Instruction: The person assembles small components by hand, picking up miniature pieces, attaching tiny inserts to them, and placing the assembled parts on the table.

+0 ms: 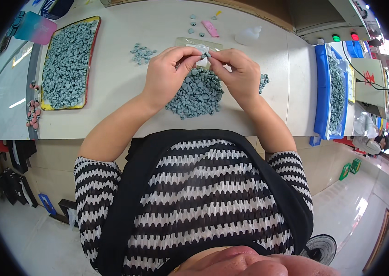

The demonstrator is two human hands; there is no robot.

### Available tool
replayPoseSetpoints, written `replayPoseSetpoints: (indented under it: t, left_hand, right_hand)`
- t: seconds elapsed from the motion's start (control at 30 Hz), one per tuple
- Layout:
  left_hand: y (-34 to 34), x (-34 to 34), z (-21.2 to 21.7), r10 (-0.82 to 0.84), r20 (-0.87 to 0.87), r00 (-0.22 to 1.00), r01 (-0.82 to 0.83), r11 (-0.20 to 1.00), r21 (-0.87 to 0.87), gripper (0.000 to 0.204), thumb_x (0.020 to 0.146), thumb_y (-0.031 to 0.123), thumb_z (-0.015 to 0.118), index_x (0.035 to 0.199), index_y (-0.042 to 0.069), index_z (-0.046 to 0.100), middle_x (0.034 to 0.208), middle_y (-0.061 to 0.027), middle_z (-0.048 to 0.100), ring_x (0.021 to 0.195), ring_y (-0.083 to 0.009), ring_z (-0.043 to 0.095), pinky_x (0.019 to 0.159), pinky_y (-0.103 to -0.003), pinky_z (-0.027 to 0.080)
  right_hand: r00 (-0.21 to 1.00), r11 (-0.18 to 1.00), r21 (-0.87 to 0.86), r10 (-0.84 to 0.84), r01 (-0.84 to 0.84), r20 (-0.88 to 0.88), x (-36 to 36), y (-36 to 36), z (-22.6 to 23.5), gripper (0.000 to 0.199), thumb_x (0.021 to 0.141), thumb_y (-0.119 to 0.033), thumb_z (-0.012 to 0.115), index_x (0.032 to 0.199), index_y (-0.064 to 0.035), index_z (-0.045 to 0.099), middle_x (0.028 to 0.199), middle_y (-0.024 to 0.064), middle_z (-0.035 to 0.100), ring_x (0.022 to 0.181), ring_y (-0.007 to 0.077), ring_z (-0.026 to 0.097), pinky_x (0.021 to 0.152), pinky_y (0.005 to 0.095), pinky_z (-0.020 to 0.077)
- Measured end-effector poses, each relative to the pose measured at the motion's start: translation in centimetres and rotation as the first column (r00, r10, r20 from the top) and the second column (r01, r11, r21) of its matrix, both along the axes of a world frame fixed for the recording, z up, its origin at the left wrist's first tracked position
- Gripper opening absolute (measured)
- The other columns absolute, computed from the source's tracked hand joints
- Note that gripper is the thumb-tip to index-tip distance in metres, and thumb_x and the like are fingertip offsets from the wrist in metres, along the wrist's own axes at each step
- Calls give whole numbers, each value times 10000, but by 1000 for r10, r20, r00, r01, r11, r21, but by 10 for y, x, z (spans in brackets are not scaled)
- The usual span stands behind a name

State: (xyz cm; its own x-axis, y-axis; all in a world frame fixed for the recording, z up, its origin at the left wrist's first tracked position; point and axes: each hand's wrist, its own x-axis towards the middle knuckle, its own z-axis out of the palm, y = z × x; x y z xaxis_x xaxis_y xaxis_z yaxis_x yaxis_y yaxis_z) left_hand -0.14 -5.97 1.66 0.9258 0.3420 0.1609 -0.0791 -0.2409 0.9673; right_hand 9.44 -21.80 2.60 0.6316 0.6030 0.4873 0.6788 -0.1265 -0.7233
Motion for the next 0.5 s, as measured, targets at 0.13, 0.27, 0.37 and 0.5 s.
replayPoseSetpoints:
  t: [0.13,0.27,0.37,0.5]
  left_hand:
    - [2,3,0,88,81,993,-106,960,258,139,879,77,668,995,2,679,875,-71,679,737,-122,633,687,-252,511]
    - [5,4,-3,108,68,992,-124,944,305,135,863,86,683,969,3,684,875,-82,684,720,-145,644,677,-266,516]
    - [5,3,-5,86,45,995,-95,947,307,130,861,82,682,963,1,682,864,-85,682,719,-155,646,677,-271,518]
    - [5,3,-7,70,68,995,-88,945,316,126,862,82,681,959,1,681,861,-84,682,717,-155,644,675,-272,517]
  right_hand:
    - [968,998,9,-57,56,246,10,1,-8,137,755,-4,745,885,-2,703,827,69,684,705,151,652,619,268,533]
    - [858,993,-115,41,21,513,23,-4,-13,200,731,-11,750,923,-13,693,858,68,667,725,188,642,601,304,523]
    - [819,986,-165,115,-25,562,25,-4,-17,280,708,-13,745,980,-26,681,888,65,647,734,220,630,609,319,517]
    - [807,966,-259,164,-14,567,24,-5,-17,255,738,-33,629,991,-25,657,949,69,628,843,254,640,717,352,535]
